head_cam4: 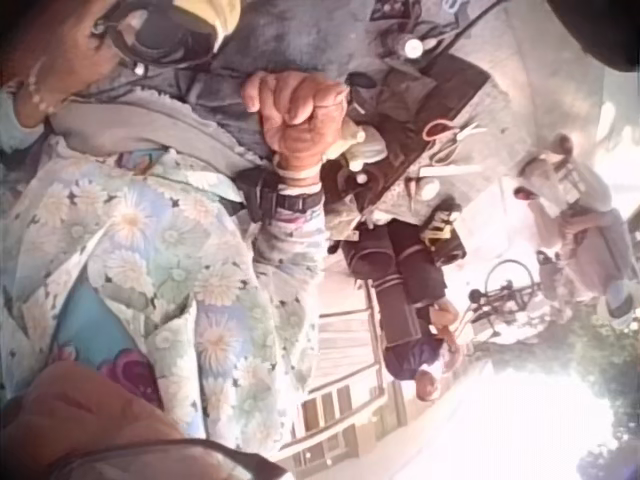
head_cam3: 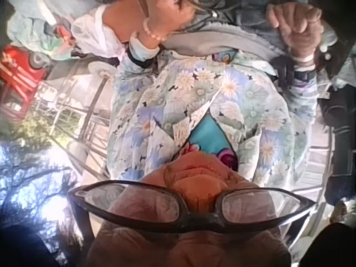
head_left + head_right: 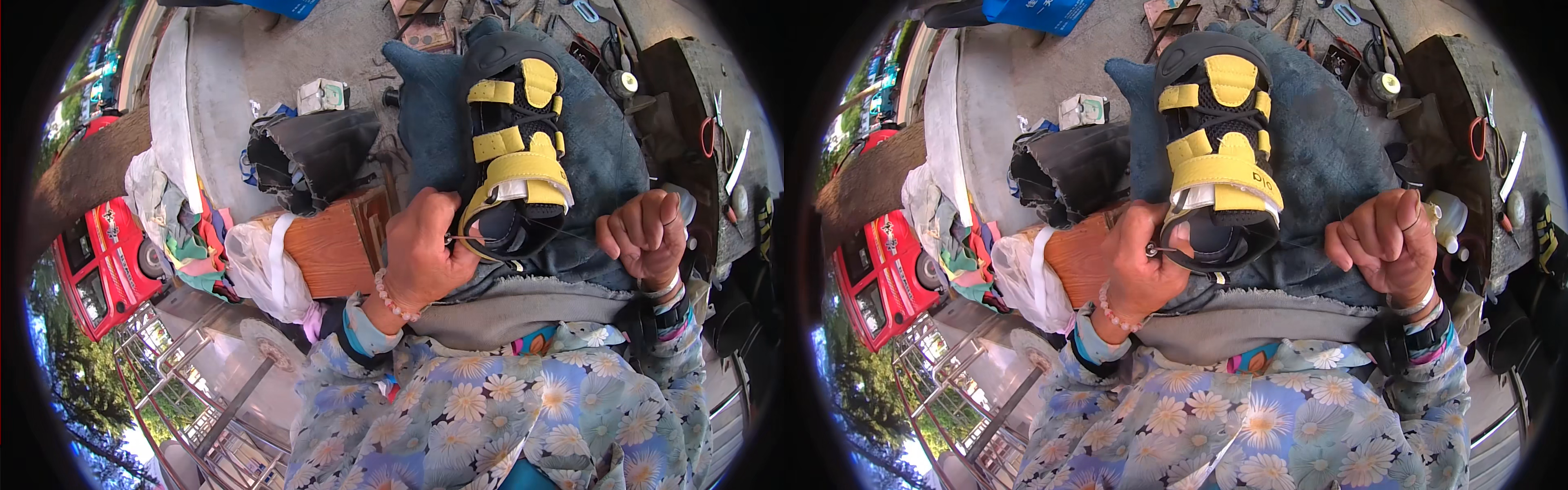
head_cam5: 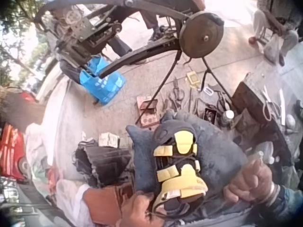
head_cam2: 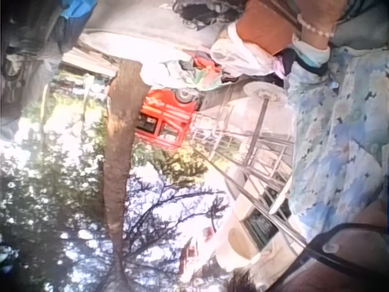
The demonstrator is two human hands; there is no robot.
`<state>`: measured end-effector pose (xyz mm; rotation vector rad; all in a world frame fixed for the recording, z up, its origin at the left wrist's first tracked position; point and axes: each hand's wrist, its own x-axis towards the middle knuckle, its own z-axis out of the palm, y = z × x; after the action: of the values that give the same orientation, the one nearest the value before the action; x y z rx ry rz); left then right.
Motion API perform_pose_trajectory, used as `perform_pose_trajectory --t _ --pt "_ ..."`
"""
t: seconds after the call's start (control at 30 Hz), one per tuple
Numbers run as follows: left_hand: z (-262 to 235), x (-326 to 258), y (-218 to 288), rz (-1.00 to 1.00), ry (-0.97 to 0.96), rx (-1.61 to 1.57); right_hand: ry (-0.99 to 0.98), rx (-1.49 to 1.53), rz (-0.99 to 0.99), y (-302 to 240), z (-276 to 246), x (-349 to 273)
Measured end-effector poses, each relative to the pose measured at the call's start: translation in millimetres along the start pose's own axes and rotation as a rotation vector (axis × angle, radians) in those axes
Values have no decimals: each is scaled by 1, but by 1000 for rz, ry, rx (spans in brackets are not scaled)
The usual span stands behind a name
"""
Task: Repairing a yellow sandal using an awl and thread to sew the sole.
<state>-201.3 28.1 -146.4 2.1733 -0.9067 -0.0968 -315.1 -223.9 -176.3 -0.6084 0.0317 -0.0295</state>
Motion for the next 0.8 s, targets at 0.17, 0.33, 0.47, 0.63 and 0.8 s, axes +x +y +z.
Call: perform_pose_trajectory --t 0.17,0.33,0.47,0.63,0.8 --pt "-8 5 5 28 0 4 55 185 23 -4 0 -1" --pt "-14 1 -7 -16 -32 -136 327 -64 50 -14 5 9" --pt "-48 -13 -19 11 -172 -181 429 -1085 316 -69 10 5" --pt "-77 -54 -56 -148 -34 54 154 -1715 5 -63 72 12" --pt "-90 -55 -39 -247 -151 -167 -188 -1201 60 -2 105 23"
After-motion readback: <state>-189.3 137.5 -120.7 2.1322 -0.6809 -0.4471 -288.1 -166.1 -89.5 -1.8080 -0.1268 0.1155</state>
